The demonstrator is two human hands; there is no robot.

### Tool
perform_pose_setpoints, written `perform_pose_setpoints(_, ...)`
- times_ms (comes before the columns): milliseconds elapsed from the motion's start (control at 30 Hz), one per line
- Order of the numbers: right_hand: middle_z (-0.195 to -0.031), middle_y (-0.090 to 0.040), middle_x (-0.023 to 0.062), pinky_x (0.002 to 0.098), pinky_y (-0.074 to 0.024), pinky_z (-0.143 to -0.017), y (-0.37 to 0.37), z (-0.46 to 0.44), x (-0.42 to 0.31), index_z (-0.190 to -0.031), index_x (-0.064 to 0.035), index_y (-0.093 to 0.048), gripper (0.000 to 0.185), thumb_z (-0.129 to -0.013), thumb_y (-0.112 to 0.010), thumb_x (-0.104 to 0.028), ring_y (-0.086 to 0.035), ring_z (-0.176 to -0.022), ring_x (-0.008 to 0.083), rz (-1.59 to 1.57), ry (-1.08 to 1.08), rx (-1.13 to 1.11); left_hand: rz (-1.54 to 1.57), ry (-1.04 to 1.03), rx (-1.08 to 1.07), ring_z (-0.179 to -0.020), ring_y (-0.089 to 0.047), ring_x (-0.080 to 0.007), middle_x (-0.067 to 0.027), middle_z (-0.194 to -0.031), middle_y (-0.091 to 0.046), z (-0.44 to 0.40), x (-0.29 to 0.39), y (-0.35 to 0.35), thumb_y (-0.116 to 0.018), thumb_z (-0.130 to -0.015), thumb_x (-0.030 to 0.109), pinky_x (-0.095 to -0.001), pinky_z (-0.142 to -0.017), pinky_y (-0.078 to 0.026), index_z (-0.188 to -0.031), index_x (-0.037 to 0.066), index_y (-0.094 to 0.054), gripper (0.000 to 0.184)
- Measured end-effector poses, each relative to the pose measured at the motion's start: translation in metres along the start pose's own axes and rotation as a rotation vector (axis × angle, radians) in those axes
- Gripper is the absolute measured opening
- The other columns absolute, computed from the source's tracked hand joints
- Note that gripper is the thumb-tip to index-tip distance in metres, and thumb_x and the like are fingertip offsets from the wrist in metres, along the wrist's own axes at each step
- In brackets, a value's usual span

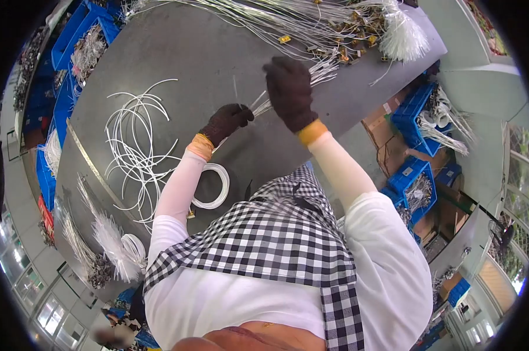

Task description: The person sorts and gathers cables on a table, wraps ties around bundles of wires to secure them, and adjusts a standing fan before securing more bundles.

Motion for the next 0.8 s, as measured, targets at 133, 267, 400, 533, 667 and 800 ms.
perform_pose_setpoints(133,-0.109,-0.064,0.0097,0.0443,-0.046,-0.093,0.002,0.019,-0.047,-0.097,-0.0155,-0.07,0.022,-0.076,-0.069,-0.015,-0.057,-0.111,0.0317,0.129,0.298,-0.251,0.083,0.006,-0.014,-0.075,-0.061,-0.0126,-0.0041,-0.083,-0.07,0.002,0.01,0.002,-0.061,-0.09,0.029,-0.0299,-0.072,-0.049,-0.097,0.005,-0.072,0.028)
perform_pose_setpoints(267,-0.094,-0.067,0.0106,0.0462,-0.0475,-0.085,-0.04,0.05,-0.015,-0.087,-0.0161,-0.071,0.013,-0.076,-0.066,-0.021,-0.062,-0.097,0.031,0.2,0.115,-0.9,0.185,0.047,-0.1,-0.072,-0.06,-0.0112,-0.004,-0.085,-0.07,0.0,0.01,0.007,-0.06,-0.092,0.027,-0.0273,-0.068,-0.048,-0.099,0.004,-0.072,0.026)
perform_pose_setpoints(400,-0.084,-0.066,0.0127,0.0462,-0.0487,-0.079,-0.052,0.105,-0.018,-0.083,-0.0148,-0.07,0.011,-0.075,-0.064,-0.018,-0.063,-0.089,0.0327,0.129,0.019,-0.881,0.438,0.096,-0.033,-0.071,-0.061,-0.0109,-0.0052,-0.086,-0.07,0.007,0.007,0.012,-0.06,-0.093,0.027,-0.0275,-0.064,-0.049,-0.101,0.003,-0.071,0.028)
perform_pose_setpoints(533,-0.087,-0.066,0.0136,0.0466,-0.0487,-0.08,-0.063,0.125,-0.004,-0.091,-0.0116,-0.069,0.016,-0.082,-0.062,-0.022,-0.062,-0.091,0.0352,-0.009,-0.162,-0.88,0.761,0.129,0.015,-0.07,-0.061,-0.0113,-0.0056,-0.082,-0.069,0.004,-0.017,0.014,-0.062,-0.092,0.026,-0.0269,-0.064,-0.049,-0.101,0.003,-0.071,0.027)
perform_pose_setpoints(667,-0.095,-0.068,0.0135,0.045,-0.0492,-0.082,-0.034,0.07,-0.009,-0.1,-0.0102,-0.069,0.029,-0.089,-0.06,-0.036,-0.063,-0.094,0.0349,-0.116,-0.415,-0.538,0.372,0.096,0.064,-0.068,-0.062,-0.012,-0.0052,-0.078,-0.068,0.017,0.012,0.01,-0.063,-0.091,0.024,-0.0261,-0.062,-0.048,-0.096,0.003,-0.072,0.023)
perform_pose_setpoints(800,-0.095,-0.067,0.0177,0.0475,-0.0489,-0.08,-0.046,0.064,-0.018,-0.095,-0.007,-0.067,0.031,-0.094,-0.053,-0.035,-0.063,-0.092,0.0386,-0.18,-0.608,-1.008,0.251,0.089,0.097,-0.069,-0.061,-0.0118,-0.0054,-0.078,-0.068,0.007,0.01,0.008,-0.063,-0.091,0.025,-0.0247,-0.063,-0.048,-0.097,0.001,-0.071,0.025)
Point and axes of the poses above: each hand's wrist, its own z-axis away from the middle knuckle, its own y-axis out of the back of the hand, x = y × z, the point moved 5 cm from there along -z, towards the middle knuckle
